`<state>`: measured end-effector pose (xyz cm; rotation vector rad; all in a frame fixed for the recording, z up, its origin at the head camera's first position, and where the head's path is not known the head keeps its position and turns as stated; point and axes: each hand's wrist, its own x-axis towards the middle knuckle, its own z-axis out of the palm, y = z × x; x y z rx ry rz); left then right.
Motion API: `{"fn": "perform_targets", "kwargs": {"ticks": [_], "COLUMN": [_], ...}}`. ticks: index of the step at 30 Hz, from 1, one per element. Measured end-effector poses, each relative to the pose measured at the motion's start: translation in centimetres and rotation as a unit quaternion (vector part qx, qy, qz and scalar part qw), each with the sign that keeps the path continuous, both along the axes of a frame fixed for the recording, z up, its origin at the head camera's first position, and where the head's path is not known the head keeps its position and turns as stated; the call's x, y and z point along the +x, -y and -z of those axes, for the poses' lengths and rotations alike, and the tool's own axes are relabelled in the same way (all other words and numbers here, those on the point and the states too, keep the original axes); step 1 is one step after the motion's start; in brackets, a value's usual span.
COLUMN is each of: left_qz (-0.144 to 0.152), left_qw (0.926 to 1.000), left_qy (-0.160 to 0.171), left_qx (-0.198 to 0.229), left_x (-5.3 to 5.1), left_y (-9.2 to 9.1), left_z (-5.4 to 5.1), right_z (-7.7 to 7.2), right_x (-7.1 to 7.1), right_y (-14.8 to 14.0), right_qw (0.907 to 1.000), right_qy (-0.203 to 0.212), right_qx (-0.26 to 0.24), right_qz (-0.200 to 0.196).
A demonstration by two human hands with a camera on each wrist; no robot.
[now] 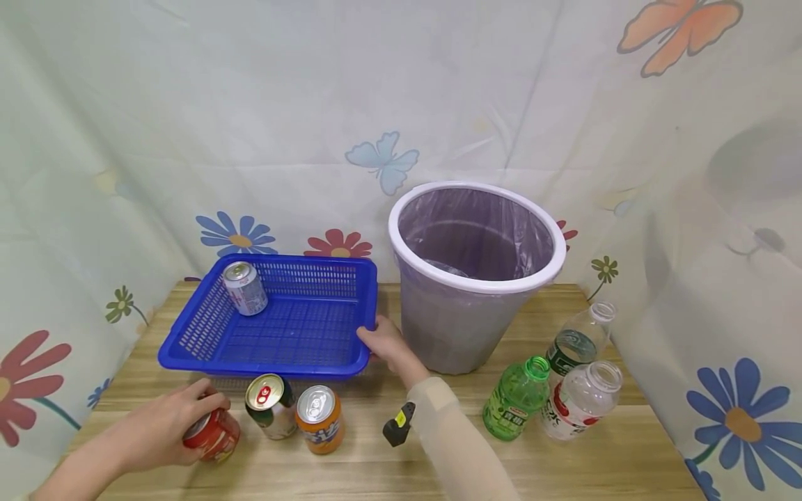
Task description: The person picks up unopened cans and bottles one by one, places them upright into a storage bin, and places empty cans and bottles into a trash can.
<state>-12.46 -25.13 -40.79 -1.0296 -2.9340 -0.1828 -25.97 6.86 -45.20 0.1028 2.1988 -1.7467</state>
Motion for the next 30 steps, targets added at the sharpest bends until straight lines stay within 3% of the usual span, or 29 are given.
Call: {"fn": "perform_targets", "kwargs": {"ticks": [5,12,21,30], "left_qz": [0.004,0.002,0.015,0.015], "left_qw": [0.9999,0.9998,0.9994,0.9991], "left_qy": [-0.009,0.016,-0.003,0.013], "left_qx": [-0.005,-0.013,-0.032,-0.038], "left_x": [-0.4,-0.7,-1.0,-1.7], "left_y": [-0.2,-0.3,-0.2,-0.1], "left_z": [-0.7,-1.8,-3.2,-4.6], "right_z": [0.2,0.1,0.2,0.2], "right_x": [-0.1,-0.1,-0.1,-0.1], "right_y": [-0.1,0.0,0.0,-0.1], "right_qw": [1.0,1.0,0.9999,0.9999], "right_qy": [0.002,0.007,0.007,0.008], "right_qx": [-0.005,-0.006,-0.009,-0.009], "right_qz": [-0.001,0.001,-0.002,-0.003]}}
